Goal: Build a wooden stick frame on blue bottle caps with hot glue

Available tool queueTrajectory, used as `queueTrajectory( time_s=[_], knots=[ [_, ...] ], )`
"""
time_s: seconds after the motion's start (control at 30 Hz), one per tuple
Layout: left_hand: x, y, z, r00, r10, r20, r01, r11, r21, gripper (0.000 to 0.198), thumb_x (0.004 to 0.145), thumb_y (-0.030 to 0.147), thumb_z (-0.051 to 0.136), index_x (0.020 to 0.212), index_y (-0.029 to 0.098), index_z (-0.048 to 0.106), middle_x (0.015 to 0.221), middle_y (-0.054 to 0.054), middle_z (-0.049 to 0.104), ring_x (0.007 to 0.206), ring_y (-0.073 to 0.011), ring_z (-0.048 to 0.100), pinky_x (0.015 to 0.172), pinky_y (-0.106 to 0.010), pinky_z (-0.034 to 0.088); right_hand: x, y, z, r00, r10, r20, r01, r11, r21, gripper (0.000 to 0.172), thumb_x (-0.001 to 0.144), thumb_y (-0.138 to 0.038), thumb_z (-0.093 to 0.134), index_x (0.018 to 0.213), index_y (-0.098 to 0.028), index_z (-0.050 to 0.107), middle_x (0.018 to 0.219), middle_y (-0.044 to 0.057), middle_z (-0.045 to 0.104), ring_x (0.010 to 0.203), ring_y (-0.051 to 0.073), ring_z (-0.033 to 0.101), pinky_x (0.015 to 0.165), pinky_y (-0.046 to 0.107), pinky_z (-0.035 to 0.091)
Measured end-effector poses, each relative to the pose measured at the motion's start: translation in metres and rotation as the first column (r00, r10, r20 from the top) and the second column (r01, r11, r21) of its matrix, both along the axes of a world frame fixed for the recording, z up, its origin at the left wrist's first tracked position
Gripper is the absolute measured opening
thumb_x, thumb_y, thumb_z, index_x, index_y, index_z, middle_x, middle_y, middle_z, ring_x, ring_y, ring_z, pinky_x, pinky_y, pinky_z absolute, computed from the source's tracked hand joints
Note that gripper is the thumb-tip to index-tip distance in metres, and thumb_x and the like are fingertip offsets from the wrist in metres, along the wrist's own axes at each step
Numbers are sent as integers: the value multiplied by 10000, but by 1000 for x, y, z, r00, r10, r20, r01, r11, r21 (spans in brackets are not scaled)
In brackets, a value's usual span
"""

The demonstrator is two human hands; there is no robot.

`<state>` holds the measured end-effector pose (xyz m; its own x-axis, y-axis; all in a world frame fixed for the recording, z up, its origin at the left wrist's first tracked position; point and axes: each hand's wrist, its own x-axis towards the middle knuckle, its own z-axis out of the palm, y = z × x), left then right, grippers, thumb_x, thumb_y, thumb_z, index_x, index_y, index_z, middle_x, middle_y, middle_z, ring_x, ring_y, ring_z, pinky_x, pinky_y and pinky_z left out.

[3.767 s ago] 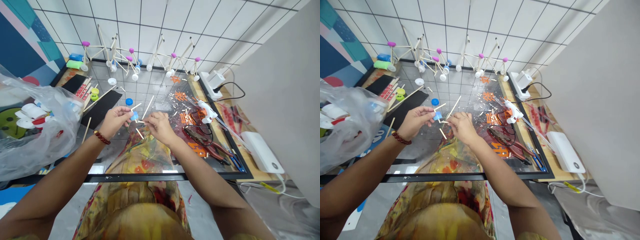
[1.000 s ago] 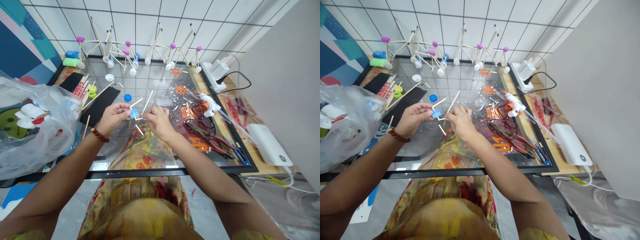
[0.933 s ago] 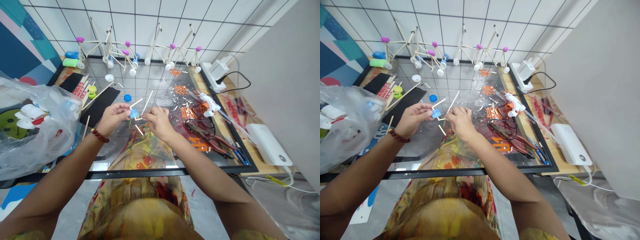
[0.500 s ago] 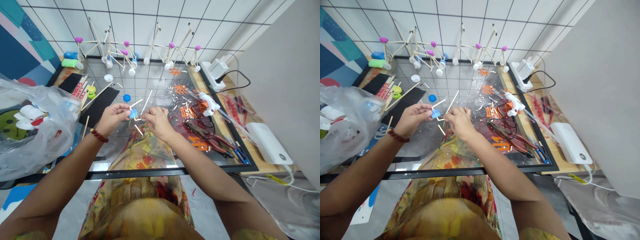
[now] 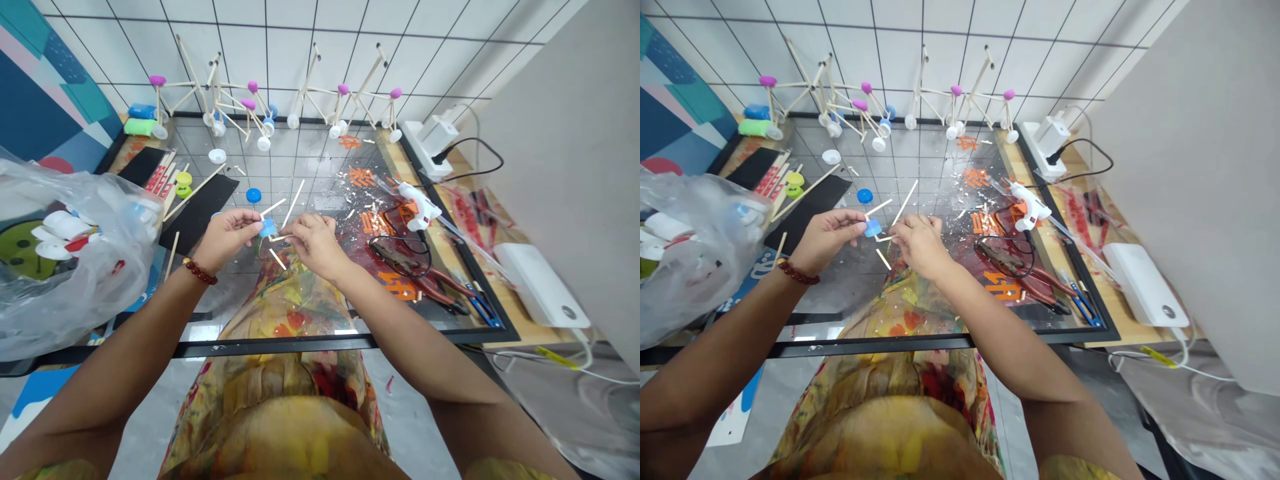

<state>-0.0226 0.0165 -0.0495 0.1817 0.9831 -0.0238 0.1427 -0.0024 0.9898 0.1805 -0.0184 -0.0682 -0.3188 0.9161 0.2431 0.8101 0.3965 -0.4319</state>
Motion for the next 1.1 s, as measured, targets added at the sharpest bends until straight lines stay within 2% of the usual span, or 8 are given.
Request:
queueTrajectory(
  time_s=[0.2, 0.33, 0.63, 0.7, 0.77, 0.87, 1.0, 1.1],
  knots=[
    [-2, 4, -1, 996, 10, -84, -11, 1000, -6, 320, 662, 352, 789, 870, 118, 725, 656, -14, 648, 476, -78, 493, 466, -221, 414, -1, 2, -2, 1000, -7, 9, 7, 1000, -8, 216, 955, -191, 526, 1069, -220, 707, 1089, 77, 662, 1021, 234, 533, 888, 377, 250],
    [-3, 4, -3, 988, 33, -153, -31, 999, 13, 311, 725, 343, 738, 933, 112, 720, 625, -6, 635, 455, -76, 500, 478, -219, 414, -1, 1, -2, 1000, -10, -10, 10, 1000, -15, 212, 946, -186, 529, 1063, -216, 704, 1088, 75, 666, 1016, 233, 539, 887, 379, 253],
    [-4, 1, -6, 995, 22, -102, -17, 999, 49, 510, 719, 362, 772, 1149, 115, 655, 661, -10, 634, 509, -98, 542, 487, -214, 445, 4, 13, 0, 997, -79, 18, 78, 995, 66, 376, 919, -82, 449, 1129, -275, 695, 1156, 57, 652, 1052, 238, 525, 852, 379, 255],
    [-3, 0, -6, 996, 3, -88, 3, 998, 66, 549, 713, 349, 774, 1199, 127, 647, 779, -41, 660, 545, -97, 558, 478, -208, 447, 5, 16, -2, 994, -95, 55, 91, 993, 73, 371, 914, -85, 455, 1109, -280, 703, 1166, 58, 646, 1057, 245, 512, 846, 382, 250],
    [-3, 0, -7, 996, -27, -90, 39, 991, 127, 556, 710, 324, 768, 1230, 168, 648, 1064, -96, 657, 605, -89, 583, 472, -202, 453, 7, 18, -3, 989, -119, 89, 113, 991, 70, 379, 904, -81, 460, 1099, -287, 710, 1155, 61, 642, 1048, 250, 497, 843, 387, 243],
    [-4, 3, -11, 984, -76, -159, 116, 960, 257, 510, 732, 278, 733, 1234, 222, 663, 1370, -117, 504, 645, -59, 581, 511, -210, 484, 8, 18, -2, 979, -169, 116, 163, 985, 65, 419, 879, -67, 473, 1146, -294, 703, 1146, 74, 627, 1041, 258, 472, 848, 394, 233],
    [-4, 7, -16, 961, -84, -262, 178, 917, 357, 439, 768, 258, 690, 1206, 222, 689, 1326, -109, 535, 681, -64, 573, 681, -260, 543, 7, 20, -1, 988, -99, 115, 93, 994, 61, 454, 882, -93, 495, 1217, -343, 673, 1186, 62, 595, 1051, 257, 461, 850, 391, 233],
    [-3, 8, -17, 948, -54, -313, 174, 913, 370, 405, 763, 288, 699, 1159, 206, 712, 1280, -105, 569, 694, -77, 581, 746, -281, 549, 8, 23, -3, 988, -87, 129, 82, 996, 41, 408, 897, -121, 505, 1179, -347, 692, 1184, 62, 588, 1060, 270, 461, 855, 401, 237]
  ],
)
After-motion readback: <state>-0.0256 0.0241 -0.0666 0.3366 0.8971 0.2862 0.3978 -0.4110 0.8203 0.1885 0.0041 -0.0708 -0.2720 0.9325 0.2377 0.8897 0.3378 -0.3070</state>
